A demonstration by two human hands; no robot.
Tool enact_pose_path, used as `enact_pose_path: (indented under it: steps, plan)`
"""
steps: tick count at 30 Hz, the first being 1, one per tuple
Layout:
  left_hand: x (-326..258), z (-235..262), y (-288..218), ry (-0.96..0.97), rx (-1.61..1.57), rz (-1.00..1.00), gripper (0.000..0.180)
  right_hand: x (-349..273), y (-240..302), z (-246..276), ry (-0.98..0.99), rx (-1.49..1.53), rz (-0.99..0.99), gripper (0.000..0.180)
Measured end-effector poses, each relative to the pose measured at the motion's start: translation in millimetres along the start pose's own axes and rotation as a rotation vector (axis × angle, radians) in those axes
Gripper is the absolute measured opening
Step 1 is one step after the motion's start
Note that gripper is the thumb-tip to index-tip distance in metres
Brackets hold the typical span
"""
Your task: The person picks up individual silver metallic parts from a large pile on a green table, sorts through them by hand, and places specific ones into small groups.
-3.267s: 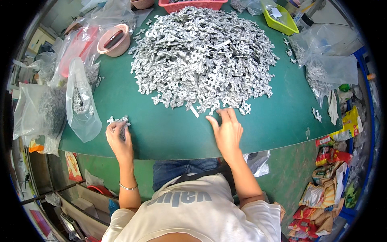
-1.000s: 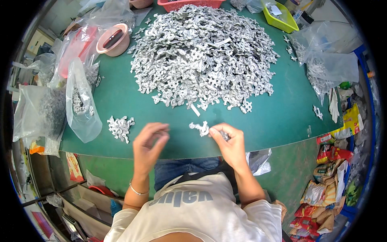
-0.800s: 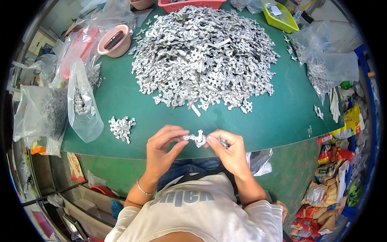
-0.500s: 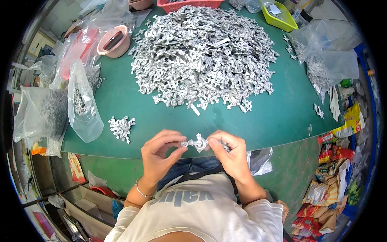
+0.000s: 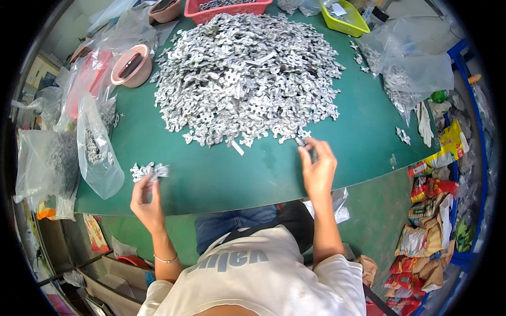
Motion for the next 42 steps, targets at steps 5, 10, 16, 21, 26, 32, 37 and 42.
enact_pose_path:
  steps: [5, 10, 16, 21, 26, 32, 37, 42]
  plan:
    - [-8.0, 13.9, 18.4, -0.045, 0.480, -0.125, 0.027, 8.7, -16.9, -4.2, -0.021, -0.330, 0.053, 0.031]
    - [-10.5, -7.0, -5.0, -0.020, 0.353, -0.165, 0.031, 4.2, -7.8, -4.8, -0.050, -0.376, 0.159, 0.018]
    - [-21.3, -30.1, -5.9, 0.071, 0.278, -0.148, 0.031, -1.3, -1.2, 8.4, -0.202, -0.134, 0.191, 0.008]
    - [-23.1, -27.5, 9.0, 0.128, 0.641, -0.137, 0.036, -4.6, -15.0, 4.4, -0.121, 0.253, 0.028, 0.010]
    - [-7.2, -24.2, 20.2, 0.167, 0.462, -0.125, 0.036, -33.7, -13.4, -45.0, 0.210, 0.723, -0.324, 0.016]
    - [-49.7, -71.6, -45.7, 0.658, -0.559, 0.310, 0.046, -76.1, 65.8, -96.6, 0.610, 0.940, -0.284, 0.010]
    - [-51.6, -78.6, -7.7, 0.539, -0.801, 0.624, 0.017, -82.5, 108.7, -119.6, 0.762, 0.881, -0.198, 0.012]
    - [78.6, 43.2, 65.7, -0.203, -0.979, 0.410, 0.025, -70.6, 94.2, -112.2, 0.750, 0.778, -0.152, 0.012]
Point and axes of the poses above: each hand's wrist, its own x-axis towards the middle knuckle, its own z-axis out of the back of the hand, y = z × x, the point moved 10 cm from there along x, towards the middle knuckle, and after that the axes turned 3 degrees about -x, right-handed, at the moved point
